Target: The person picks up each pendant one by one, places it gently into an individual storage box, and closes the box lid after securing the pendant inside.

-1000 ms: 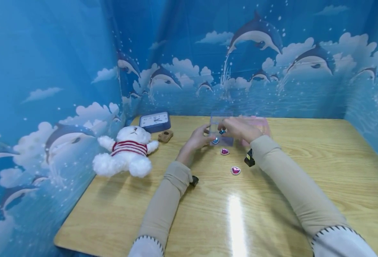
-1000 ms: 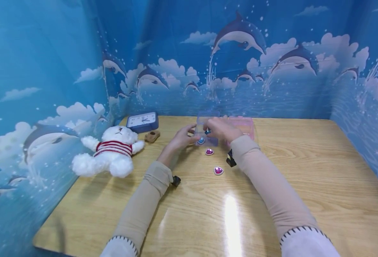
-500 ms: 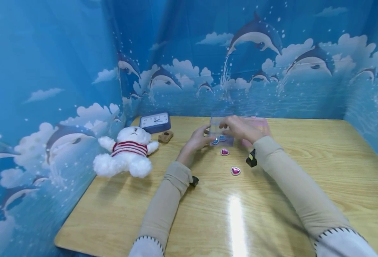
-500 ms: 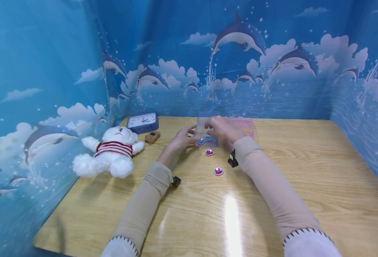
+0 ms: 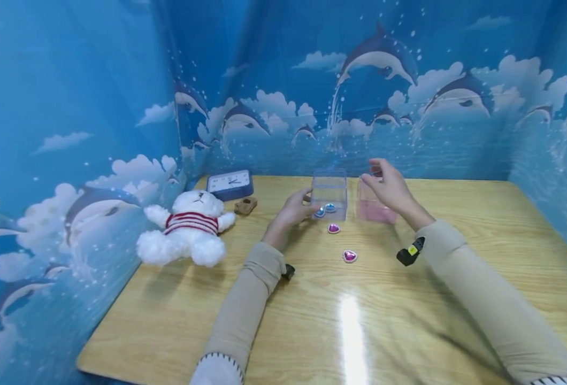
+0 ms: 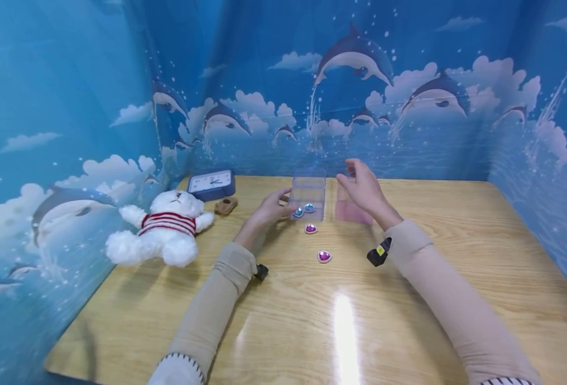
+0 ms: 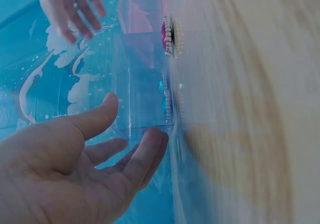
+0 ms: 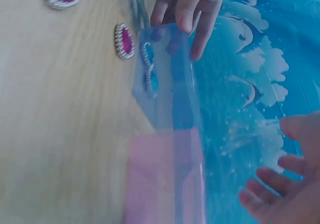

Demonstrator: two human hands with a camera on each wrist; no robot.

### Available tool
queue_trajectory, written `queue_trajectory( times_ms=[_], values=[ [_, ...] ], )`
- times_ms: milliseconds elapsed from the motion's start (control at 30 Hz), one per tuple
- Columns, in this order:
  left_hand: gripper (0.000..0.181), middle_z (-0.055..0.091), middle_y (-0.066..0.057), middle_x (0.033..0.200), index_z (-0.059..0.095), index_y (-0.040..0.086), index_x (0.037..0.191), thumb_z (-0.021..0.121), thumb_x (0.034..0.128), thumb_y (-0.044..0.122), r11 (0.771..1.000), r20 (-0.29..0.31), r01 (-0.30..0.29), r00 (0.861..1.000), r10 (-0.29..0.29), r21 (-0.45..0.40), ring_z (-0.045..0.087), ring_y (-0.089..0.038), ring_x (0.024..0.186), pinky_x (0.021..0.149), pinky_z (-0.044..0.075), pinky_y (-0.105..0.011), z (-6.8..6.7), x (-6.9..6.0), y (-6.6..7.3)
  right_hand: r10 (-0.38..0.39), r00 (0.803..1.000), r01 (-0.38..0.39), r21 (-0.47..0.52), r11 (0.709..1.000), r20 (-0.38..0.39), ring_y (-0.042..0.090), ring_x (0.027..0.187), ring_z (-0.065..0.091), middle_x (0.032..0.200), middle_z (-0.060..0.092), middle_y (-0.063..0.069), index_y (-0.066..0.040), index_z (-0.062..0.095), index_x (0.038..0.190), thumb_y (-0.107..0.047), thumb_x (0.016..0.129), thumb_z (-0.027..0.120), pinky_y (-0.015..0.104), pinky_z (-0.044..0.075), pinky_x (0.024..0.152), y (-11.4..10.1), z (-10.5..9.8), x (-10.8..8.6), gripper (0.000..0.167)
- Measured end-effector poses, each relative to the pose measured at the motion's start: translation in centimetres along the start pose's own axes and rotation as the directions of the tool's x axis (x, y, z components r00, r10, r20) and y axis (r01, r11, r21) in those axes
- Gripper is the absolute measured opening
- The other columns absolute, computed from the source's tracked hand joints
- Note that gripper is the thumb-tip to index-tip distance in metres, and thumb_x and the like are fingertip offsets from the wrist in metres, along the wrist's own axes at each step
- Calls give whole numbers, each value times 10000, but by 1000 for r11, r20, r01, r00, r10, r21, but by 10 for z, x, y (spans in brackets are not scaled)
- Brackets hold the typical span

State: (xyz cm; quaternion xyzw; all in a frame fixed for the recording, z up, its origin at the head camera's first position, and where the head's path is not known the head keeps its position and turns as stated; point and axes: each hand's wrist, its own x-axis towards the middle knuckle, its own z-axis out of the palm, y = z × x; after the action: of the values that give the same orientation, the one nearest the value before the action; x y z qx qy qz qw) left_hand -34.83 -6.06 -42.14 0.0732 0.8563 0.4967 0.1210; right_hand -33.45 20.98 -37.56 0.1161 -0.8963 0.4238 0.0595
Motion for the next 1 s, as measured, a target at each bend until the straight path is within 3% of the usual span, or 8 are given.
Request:
queue_trajectory(
  times_ms=[200, 367, 567, 800, 1000],
  values=[
    [738, 540, -192, 1518, 321, 143, 1660, 695, 1025, 182, 999, 2, -16, 1000, 16, 40, 613, -346, 1292, 1074, 574, -455, -1, 2, -1, 67, 996, -71, -57, 996, -63, 487, 1514, 335, 1645, 342, 299, 4, 290, 1628, -457, 1077, 554, 687, 326, 1224, 25, -13, -20, 765],
    [732, 552, -193, 1509, 326, 134, 1656, 691, 1024, 176, 999, -10, -20, 1000, 20, 39, 625, -336, 1258, 1042, 588, -437, -2, 3, 0, 95, 995, -95, -53, 994, 5, 555, 1535, 251, 1667, 225, 376, 60, 191, 1641, -395, 1039, 659, 732, 285, 1229, 40, -16, -25, 888],
    [729, 567, -199, 1485, 333, 141, 1654, 694, 1022, 179, 1000, -20, -10, 1000, 10, 20, 644, -322, 1213, 1010, 599, -421, 2, 6, 2, 190, 977, -191, -6, 982, 99, 576, 1561, 177, 1709, 84, 369, 29, 48, 1669, -359, 1007, 718, 736, 263, 1246, 53, -15, -26, 1019],
    [711, 591, -173, 1444, 345, 171, 1651, 685, 1028, 193, 1000, -36, 4, 999, -3, 27, 641, -322, 1214, 1036, 586, -435, 4, 9, 1, 196, 967, -204, 35, 978, 163, 577, 1557, 203, 1727, 80, 340, 16, 22, 1674, -333, 1029, 692, 717, 278, 1250, 60, -16, -27, 994],
    [687, 586, -174, 1463, 346, 155, 1649, 664, 1041, 202, 998, -30, -9, 1000, 10, 57, 623, -335, 1266, 1075, 567, -467, 4, 8, 1, 242, 952, -251, 27, 968, 189, 555, 1544, 258, 1702, 173, 353, -7, 64, 1682, -429, 1038, 661, 699, 312, 1243, 61, -22, -32, 975]
  ],
)
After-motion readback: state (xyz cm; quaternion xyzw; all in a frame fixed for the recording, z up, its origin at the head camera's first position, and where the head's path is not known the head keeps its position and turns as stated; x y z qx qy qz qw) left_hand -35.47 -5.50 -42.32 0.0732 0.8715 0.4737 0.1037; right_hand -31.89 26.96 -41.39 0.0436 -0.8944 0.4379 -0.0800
